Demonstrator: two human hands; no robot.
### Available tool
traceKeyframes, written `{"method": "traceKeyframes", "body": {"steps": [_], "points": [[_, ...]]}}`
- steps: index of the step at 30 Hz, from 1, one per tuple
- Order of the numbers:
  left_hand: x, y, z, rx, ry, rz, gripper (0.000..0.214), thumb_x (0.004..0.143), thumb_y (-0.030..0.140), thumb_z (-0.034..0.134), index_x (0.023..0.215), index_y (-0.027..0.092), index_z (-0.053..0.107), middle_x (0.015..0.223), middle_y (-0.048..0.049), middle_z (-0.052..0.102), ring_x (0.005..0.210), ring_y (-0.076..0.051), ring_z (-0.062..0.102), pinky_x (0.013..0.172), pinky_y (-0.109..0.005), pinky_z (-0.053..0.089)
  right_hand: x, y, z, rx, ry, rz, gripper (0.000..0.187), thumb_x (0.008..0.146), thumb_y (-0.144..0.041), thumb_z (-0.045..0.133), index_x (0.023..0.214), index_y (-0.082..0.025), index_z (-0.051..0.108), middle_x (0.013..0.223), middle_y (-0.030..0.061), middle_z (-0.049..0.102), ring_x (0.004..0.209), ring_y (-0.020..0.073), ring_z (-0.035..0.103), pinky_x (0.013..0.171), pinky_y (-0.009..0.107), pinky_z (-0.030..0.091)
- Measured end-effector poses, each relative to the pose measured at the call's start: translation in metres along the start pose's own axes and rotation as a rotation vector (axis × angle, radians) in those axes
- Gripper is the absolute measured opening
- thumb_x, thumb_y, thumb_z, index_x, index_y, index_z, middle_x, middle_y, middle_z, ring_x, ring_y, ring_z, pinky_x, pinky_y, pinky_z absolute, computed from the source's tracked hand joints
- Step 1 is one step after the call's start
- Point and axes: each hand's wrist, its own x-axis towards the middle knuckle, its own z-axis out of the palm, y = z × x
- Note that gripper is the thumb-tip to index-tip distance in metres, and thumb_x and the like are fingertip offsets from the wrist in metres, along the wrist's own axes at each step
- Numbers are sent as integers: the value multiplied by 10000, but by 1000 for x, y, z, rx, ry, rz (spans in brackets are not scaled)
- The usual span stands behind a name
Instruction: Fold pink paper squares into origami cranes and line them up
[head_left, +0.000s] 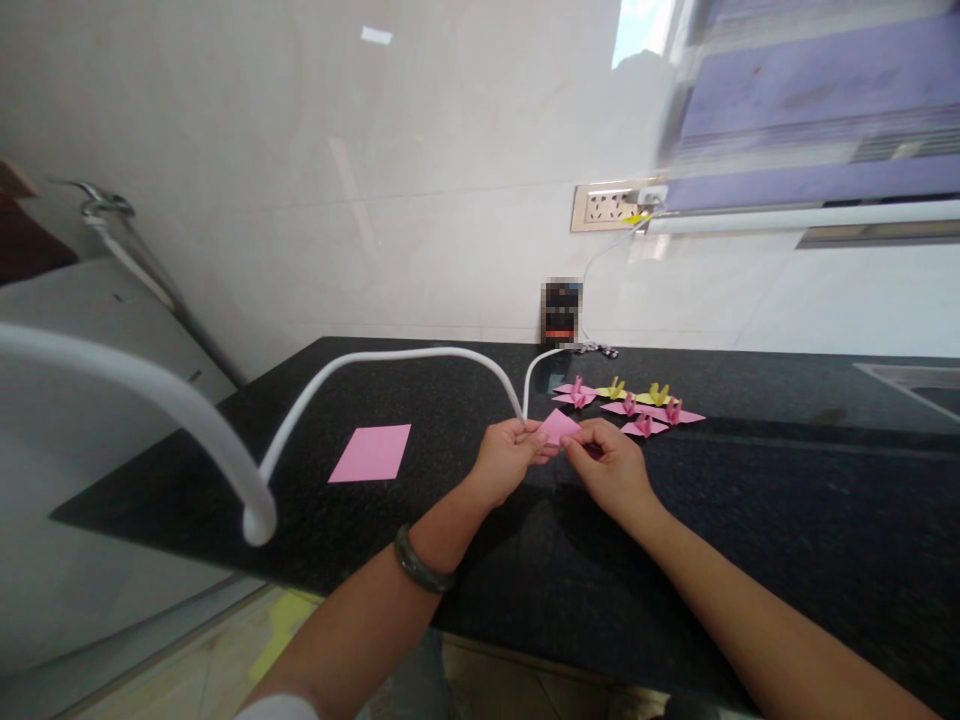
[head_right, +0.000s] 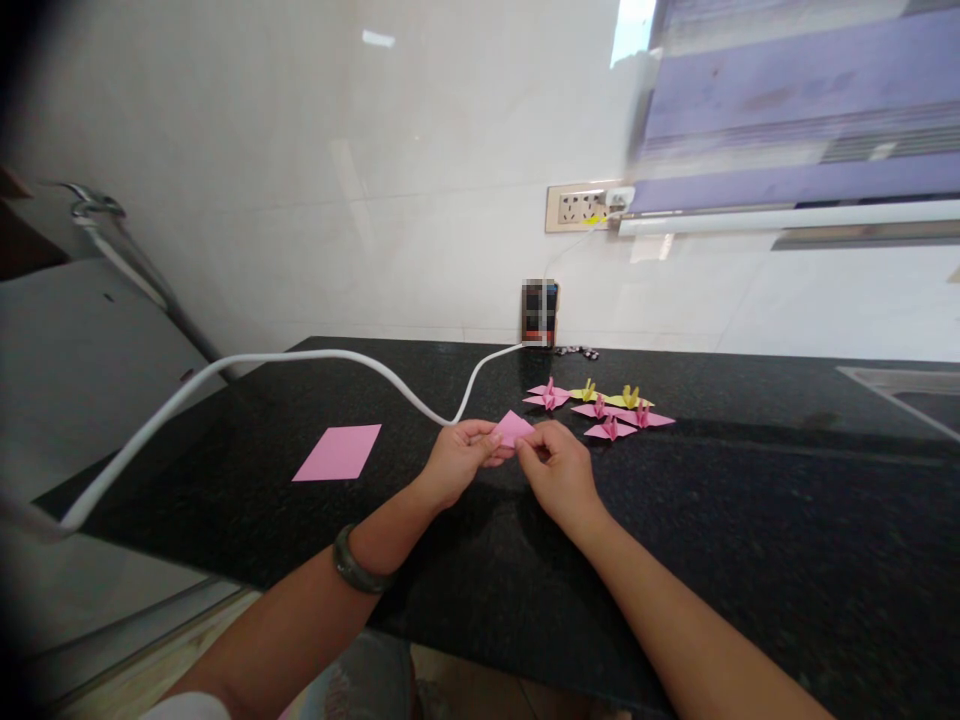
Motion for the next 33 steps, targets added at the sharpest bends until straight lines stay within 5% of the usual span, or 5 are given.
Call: {"method": "traceKeyframes", "body": {"steps": [7,13,18,25,33], "points": [[-3,0,1,21,4,61,316,568,240,652,835,87,581,671,-62,627,573,-103,557,546,-205,426,-2,1,1,52,-12,24,106,703,-253,494,632,-179,524,665,26,527,605,128,482,541,249,398],[-1,0,-1,34,3,39,282,570,207,643,824,102,579,676,-56,629,569,-105,562,549,-211,428,-1,9,2,202,-113,191,353,676,-277,527,1005,-171,456,691,5,536,533,102,475,482,225,402],[-1,1,-3,92,-9,35,301,546,196,654,823,108,575,657,-51,628,565,-117,565,532,-215,424,4,15,-5,224,-329,248,166,691,-315,500,672,-156,541,522,-24,498,457,86,443,424,199,359],[-1,3,-7,42,37,102,388,563,265,650,906,108,557,533,10,561,460,-67,488,504,-196,387,0,-1,-3,440,-475,396,162,663,-293,524,683,-137,561,581,5,569,436,75,459,429,197,370],[-4,5,-4,-126,-182,-1,343,668,384,543,818,80,596,700,-58,579,575,-100,516,575,-250,421,-6,-6,3,471,-420,378,156,674,-280,523,671,-132,573,576,9,575,440,77,460,432,198,357]]}}
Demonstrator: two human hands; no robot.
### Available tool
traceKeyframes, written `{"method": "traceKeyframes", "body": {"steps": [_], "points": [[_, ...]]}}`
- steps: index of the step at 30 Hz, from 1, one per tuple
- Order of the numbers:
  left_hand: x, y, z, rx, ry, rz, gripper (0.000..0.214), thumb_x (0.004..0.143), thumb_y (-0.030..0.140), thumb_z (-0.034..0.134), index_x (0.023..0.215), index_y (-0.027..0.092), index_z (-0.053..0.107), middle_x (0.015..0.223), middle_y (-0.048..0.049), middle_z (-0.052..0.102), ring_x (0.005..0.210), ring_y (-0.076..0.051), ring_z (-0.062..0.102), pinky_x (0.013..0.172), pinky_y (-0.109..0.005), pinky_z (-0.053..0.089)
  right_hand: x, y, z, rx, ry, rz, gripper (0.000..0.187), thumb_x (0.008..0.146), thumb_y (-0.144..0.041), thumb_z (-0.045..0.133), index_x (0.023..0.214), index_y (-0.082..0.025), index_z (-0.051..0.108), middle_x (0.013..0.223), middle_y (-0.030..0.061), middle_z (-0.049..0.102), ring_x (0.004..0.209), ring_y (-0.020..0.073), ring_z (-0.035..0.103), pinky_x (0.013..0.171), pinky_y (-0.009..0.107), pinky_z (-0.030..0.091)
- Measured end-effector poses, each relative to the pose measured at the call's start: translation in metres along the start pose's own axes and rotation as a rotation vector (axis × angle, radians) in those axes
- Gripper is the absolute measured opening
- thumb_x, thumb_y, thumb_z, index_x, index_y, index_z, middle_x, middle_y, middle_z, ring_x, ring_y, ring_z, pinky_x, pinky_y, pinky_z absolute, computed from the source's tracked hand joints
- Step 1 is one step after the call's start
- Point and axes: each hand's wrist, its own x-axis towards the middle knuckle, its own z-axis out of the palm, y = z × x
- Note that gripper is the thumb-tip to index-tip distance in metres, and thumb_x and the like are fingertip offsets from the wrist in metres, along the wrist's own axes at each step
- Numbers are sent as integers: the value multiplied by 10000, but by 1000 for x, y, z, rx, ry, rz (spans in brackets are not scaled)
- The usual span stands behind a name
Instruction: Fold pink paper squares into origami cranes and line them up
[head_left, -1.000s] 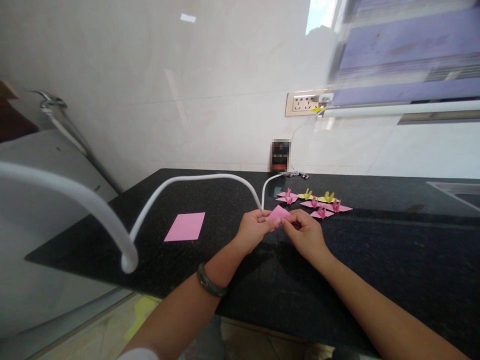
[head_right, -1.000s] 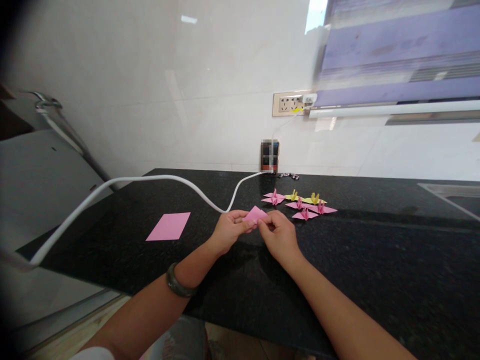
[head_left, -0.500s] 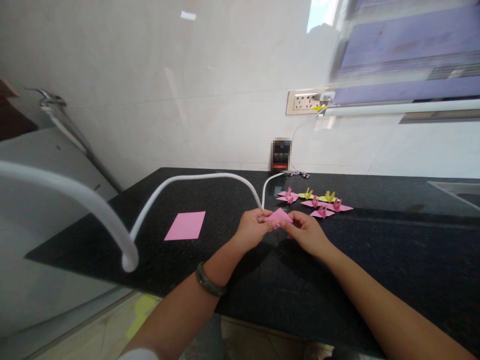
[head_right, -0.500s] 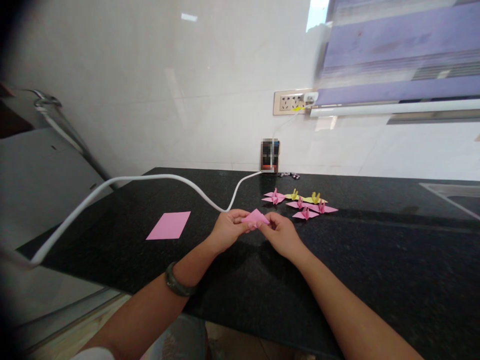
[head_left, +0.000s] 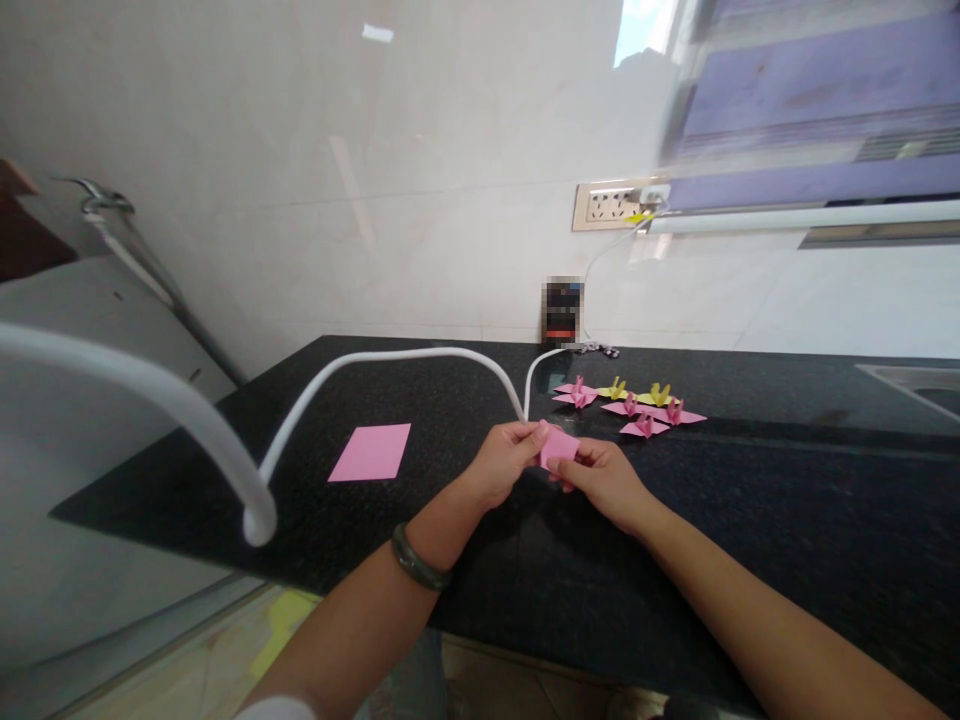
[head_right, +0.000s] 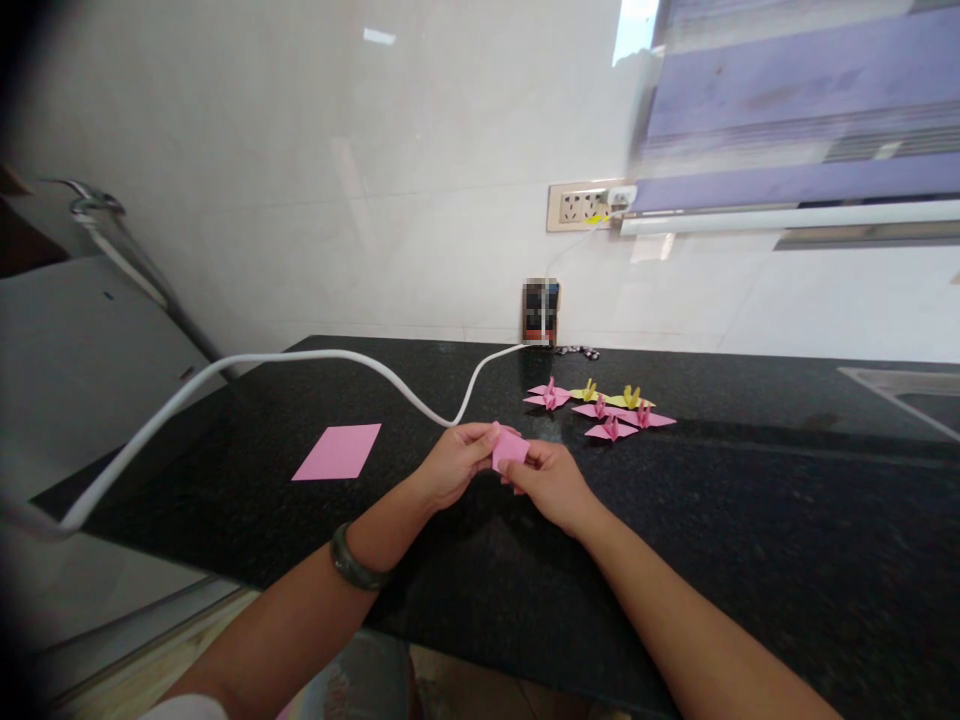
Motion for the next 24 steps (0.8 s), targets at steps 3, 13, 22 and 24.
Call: {"method": "traceKeyframes", "body": {"steps": [3,13,22,24], "points": [[1,-2,-1,15,71,13,331,665,387,545,729,65,593,638,-50,564,550,-94,511,565,-247,427,2,4,0,-90,46,-19,200,672,-328,525,611,-140,552,508,-10,533,420,80,438,414,199,336],[3,-5,-3,14,103,-64,365,655,389,555,839,75,576,703,-73,597,593,-118,559,592,-269,453,6,9,-4,-85,334,-94,275,657,-395,546,706,-127,579,569,20,543,478,100,454,444,220,363],[3,-5,-3,-16,56,-75,327,683,343,538,899,99,562,733,-67,596,607,-115,567,603,-262,449,0,-1,-6,-464,387,-452,165,731,-249,492,817,-194,622,688,31,530,625,122,489,560,246,411],[3,-6,-4,-19,44,-76,326,685,355,530,887,101,565,729,-65,593,603,-112,564,601,-260,449,0,-3,-9,-550,329,-544,203,744,-218,474,891,-219,614,735,37,523,672,125,491,591,248,418]]}}
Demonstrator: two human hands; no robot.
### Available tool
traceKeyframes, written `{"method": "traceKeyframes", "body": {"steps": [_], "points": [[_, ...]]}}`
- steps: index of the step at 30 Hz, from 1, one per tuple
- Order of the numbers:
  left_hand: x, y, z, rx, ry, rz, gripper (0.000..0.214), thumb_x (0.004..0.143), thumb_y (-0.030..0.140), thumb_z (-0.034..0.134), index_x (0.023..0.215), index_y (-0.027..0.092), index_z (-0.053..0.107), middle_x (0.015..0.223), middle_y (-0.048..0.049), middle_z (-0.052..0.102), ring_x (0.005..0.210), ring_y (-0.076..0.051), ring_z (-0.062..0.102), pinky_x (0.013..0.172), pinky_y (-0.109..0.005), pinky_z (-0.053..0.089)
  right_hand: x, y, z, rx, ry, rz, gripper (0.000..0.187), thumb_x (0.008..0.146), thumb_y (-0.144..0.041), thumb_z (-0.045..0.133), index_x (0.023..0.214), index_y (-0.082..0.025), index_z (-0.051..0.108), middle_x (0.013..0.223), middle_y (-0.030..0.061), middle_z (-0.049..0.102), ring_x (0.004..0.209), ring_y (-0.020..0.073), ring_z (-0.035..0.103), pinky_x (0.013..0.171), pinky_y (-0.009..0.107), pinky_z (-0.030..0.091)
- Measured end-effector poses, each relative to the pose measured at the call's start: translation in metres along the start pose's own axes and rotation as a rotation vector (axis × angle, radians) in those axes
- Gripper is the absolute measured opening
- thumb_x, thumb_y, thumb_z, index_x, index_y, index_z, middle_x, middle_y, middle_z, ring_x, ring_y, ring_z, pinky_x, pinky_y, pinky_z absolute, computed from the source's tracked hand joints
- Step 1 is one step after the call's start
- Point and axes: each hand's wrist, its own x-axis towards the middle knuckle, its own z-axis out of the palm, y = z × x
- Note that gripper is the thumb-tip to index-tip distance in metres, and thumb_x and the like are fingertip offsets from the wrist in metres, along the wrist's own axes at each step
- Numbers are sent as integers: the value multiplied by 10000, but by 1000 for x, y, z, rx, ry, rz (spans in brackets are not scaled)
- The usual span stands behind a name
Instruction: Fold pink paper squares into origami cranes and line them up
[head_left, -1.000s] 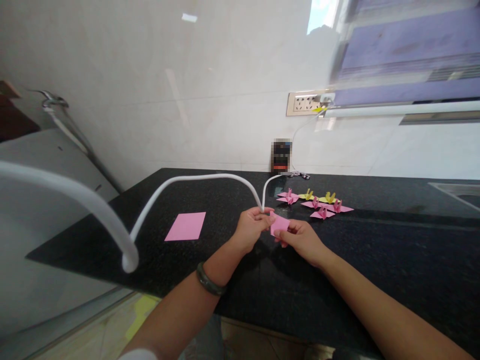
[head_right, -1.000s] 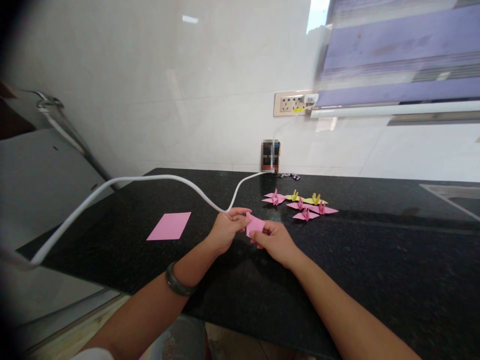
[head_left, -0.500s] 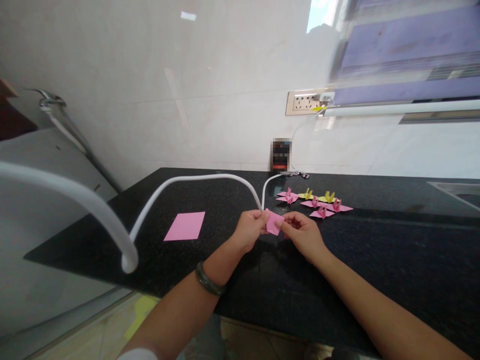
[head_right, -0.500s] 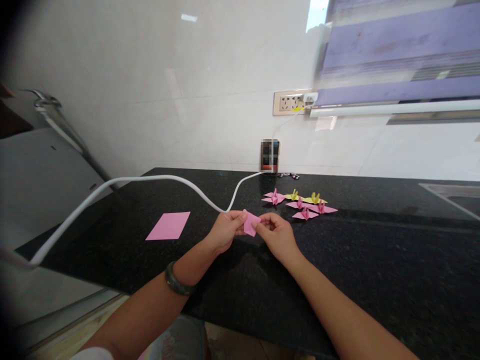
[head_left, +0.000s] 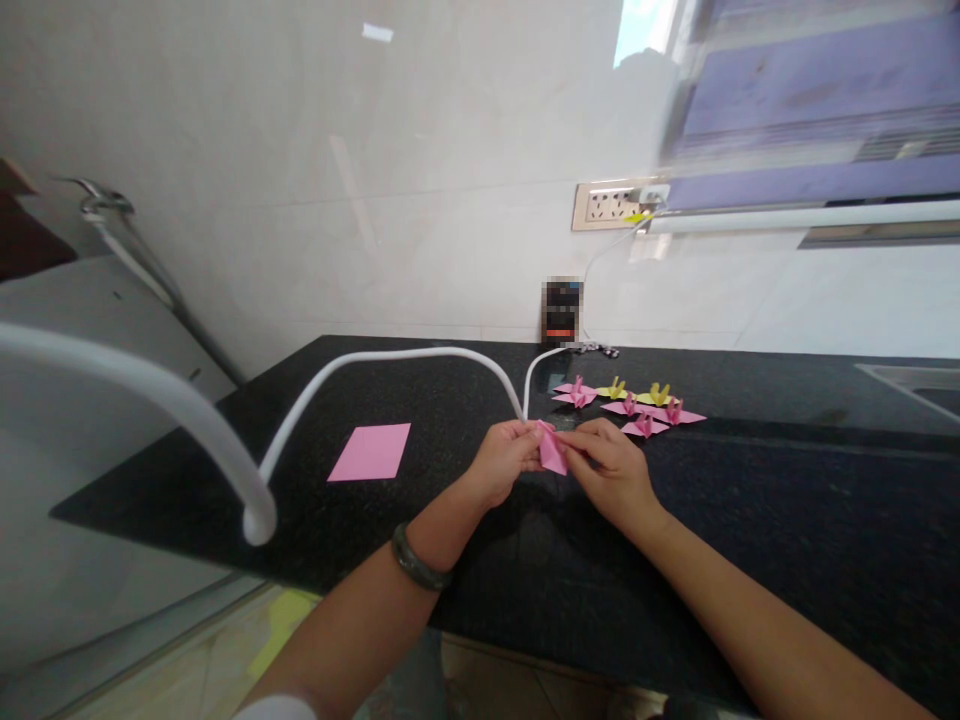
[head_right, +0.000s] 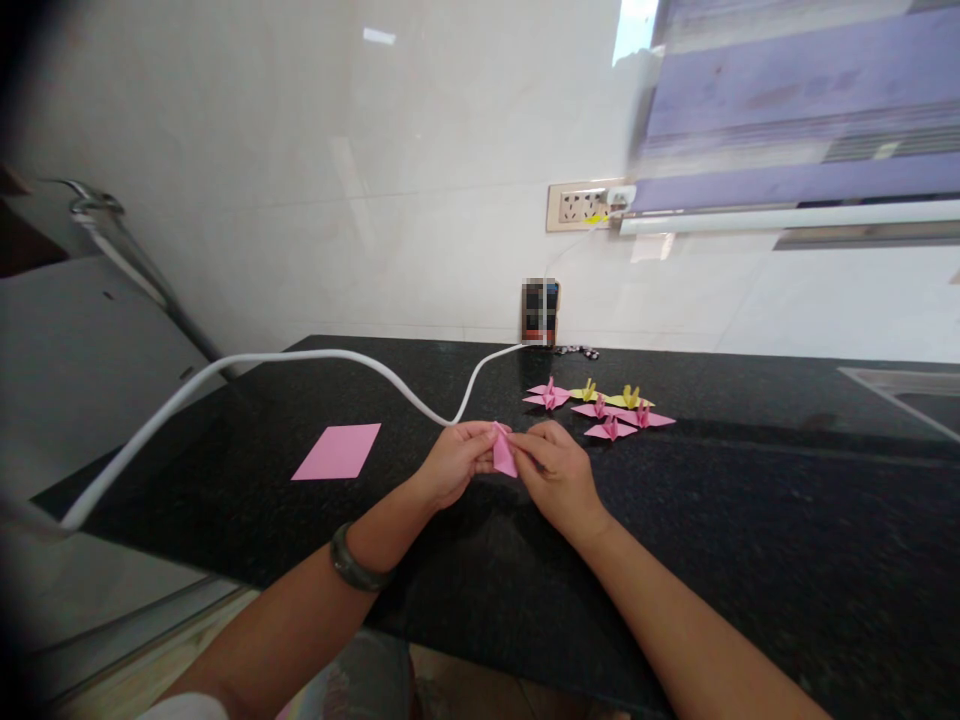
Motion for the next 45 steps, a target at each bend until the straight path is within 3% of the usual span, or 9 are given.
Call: {"method": "traceKeyframes", "body": {"steps": [7,21,26,29,34,36,40,45], "points": [[0,1,-3,-25,-10,16,303,681,359,533,836,101,569,683,-44,573,579,-98,548,608,-271,452,2,5,-7,-210,-178,-187,257,760,-210,462,981,-238,592,779,51,498,673,122,460,580,241,382],[1,0,-3,-21,-38,20,306,660,352,561,822,92,562,698,-44,571,595,-104,547,610,-282,452,2,6,-8,-289,-266,-223,244,782,-221,426,957,-224,596,744,52,486,672,130,440,570,238,349],[1,-1,-3,25,5,20,327,637,375,577,780,82,570,659,-47,572,553,-96,532,561,-249,437,2,5,-7,-259,-278,-219,237,777,-233,435,954,-234,593,757,52,502,686,135,451,583,246,360],[2,-2,-4,69,54,39,318,637,376,575,751,79,577,619,-40,566,508,-86,511,516,-231,421,1,1,-5,-131,-284,-168,200,769,-252,448,886,-223,607,759,46,514,700,131,471,611,245,378],[2,-1,-5,69,137,78,301,627,357,588,749,82,593,636,-42,577,541,-97,524,550,-246,433,1,-2,-1,27,-139,151,192,768,-306,436,771,-176,577,674,20,536,619,117,488,560,233,389],[2,-1,-4,60,125,84,300,626,350,590,755,79,599,661,-50,586,574,-109,535,581,-263,440,1,-1,1,30,-149,226,210,752,-343,451,759,-170,569,653,15,539,594,117,486,535,231,385],[1,-2,-3,119,143,106,296,612,344,599,746,80,614,665,-51,593,584,-110,529,580,-253,434,0,0,5,45,-238,212,237,757,-362,440,700,-168,564,627,15,545,584,117,487,543,232,384],[3,-5,-2,204,168,137,297,618,352,588,752,89,623,693,-59,604,612,-122,530,583,-248,426,-1,-1,8,48,-226,181,246,775,-321,415,622,-171,536,571,5,527,542,112,475,525,227,369]]}}
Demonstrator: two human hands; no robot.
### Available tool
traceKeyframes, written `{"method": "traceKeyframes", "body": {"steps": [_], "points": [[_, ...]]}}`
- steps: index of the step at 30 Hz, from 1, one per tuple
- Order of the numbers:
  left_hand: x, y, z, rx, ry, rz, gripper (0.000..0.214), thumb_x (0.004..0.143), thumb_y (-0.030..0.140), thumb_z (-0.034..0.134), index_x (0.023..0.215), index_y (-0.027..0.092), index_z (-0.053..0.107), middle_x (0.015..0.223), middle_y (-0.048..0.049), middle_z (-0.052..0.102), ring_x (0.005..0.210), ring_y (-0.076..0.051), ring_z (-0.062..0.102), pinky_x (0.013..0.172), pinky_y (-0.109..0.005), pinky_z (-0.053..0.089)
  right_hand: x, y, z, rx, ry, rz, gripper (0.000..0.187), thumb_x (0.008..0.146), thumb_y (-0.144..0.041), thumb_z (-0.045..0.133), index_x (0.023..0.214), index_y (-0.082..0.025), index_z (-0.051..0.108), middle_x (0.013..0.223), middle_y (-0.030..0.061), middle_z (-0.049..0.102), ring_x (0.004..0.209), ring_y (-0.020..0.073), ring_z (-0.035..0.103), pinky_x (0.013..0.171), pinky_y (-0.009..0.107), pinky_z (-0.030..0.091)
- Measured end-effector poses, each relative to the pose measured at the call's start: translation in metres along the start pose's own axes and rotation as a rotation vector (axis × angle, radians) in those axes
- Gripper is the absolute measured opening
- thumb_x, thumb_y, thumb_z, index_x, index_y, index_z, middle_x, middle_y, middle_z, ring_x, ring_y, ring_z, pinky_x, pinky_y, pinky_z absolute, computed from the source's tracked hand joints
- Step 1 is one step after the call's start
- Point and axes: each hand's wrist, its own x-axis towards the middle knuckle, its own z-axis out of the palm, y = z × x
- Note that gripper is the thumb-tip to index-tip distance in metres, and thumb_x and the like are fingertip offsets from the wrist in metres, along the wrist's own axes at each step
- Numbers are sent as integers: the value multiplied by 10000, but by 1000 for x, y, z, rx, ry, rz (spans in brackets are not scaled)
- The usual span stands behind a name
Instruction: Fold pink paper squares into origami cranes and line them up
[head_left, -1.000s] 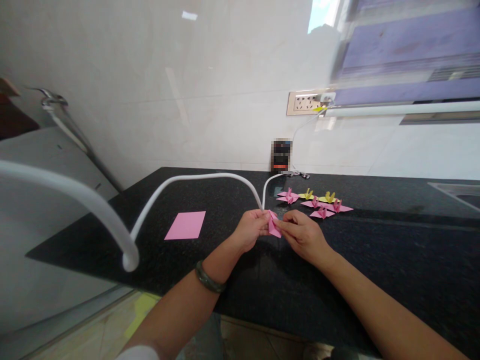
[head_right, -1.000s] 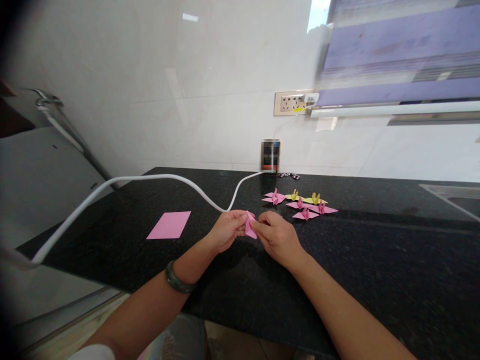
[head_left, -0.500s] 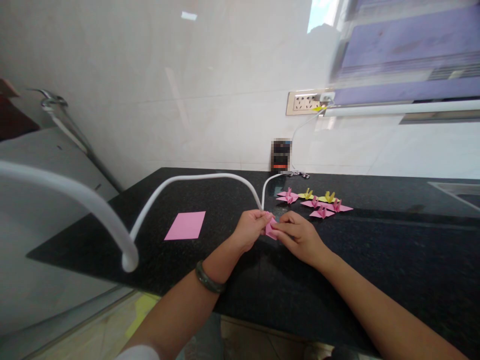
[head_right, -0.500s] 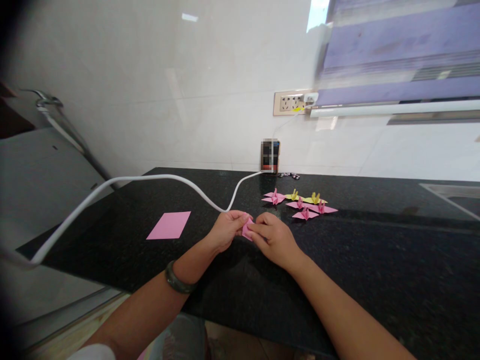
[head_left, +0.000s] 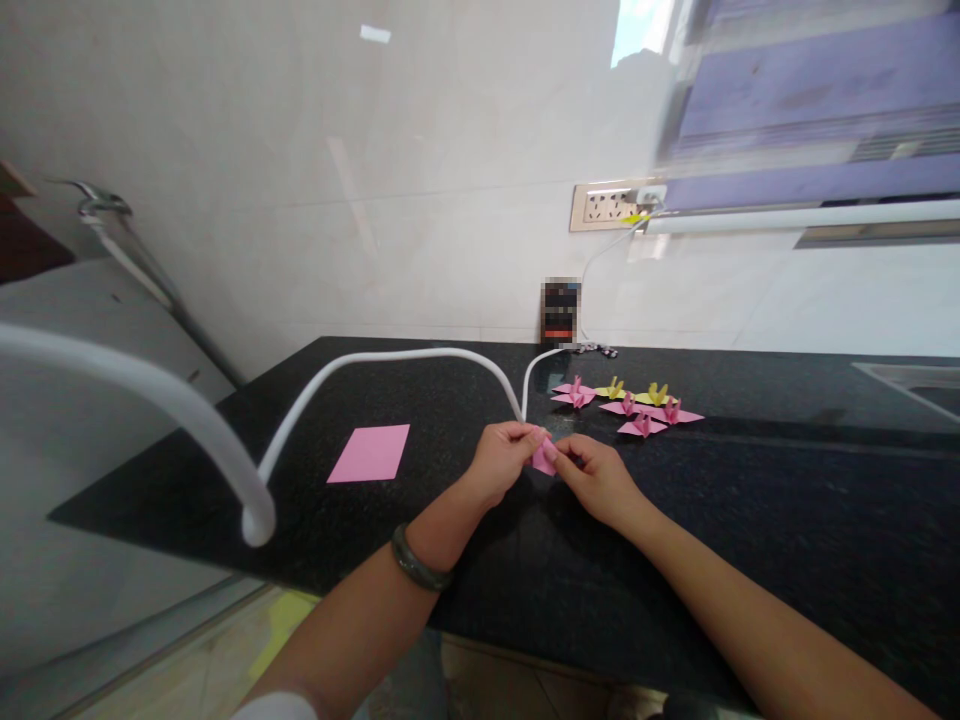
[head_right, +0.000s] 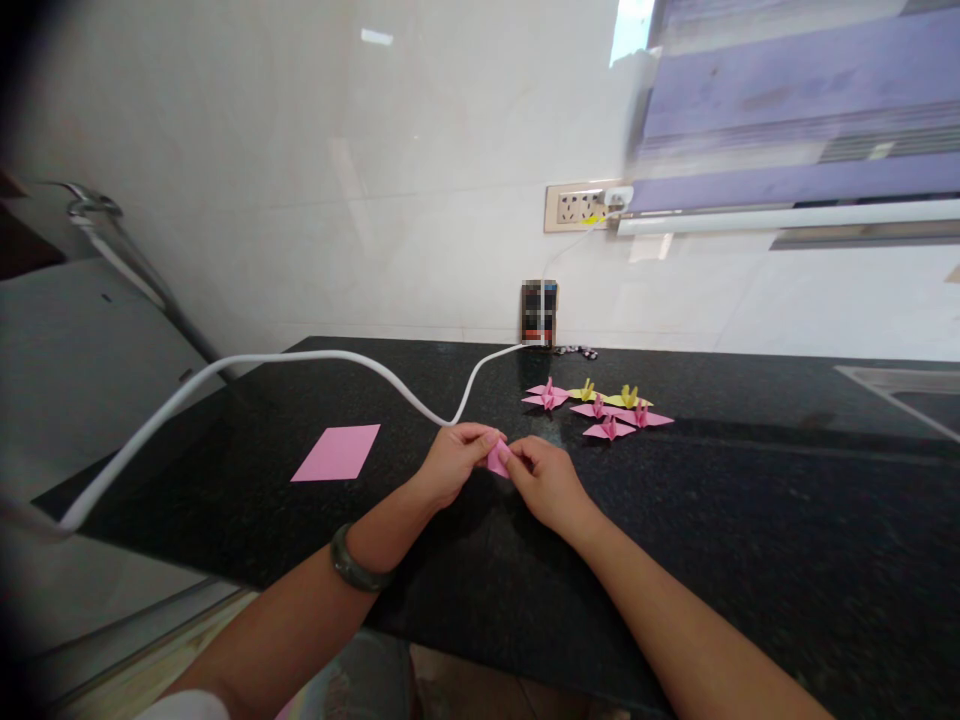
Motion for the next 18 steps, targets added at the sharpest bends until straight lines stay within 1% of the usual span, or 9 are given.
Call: {"method": "traceKeyframes", "body": {"steps": [4,10,14,18], "points": [[-1,0,2,20,-2,6,285,627,353,577,741,94,615,680,-50,595,587,-109,518,560,-232,410,0,0,-1,3,-21,-16,265,788,-289,394,568,-172,483,526,-5,479,509,105,445,503,220,350],[-2,0,0,80,-83,70,258,585,324,625,695,95,576,628,-24,563,546,-79,478,530,-200,376,0,-1,-2,7,-23,-22,264,779,-279,407,544,-167,454,522,-10,465,504,98,433,489,212,336],[-2,0,-1,105,-56,87,254,583,343,621,620,102,548,578,-10,540,519,-75,458,511,-198,364,0,-4,-4,27,-48,-34,252,772,-270,417,552,-162,478,543,-2,486,514,98,441,497,214,343],[-4,4,0,110,-30,93,272,610,371,592,579,103,555,546,-5,530,503,-69,442,506,-195,354,0,-7,-5,40,-59,-31,241,770,-269,418,565,-162,487,551,-1,493,526,100,445,510,219,352]]}}
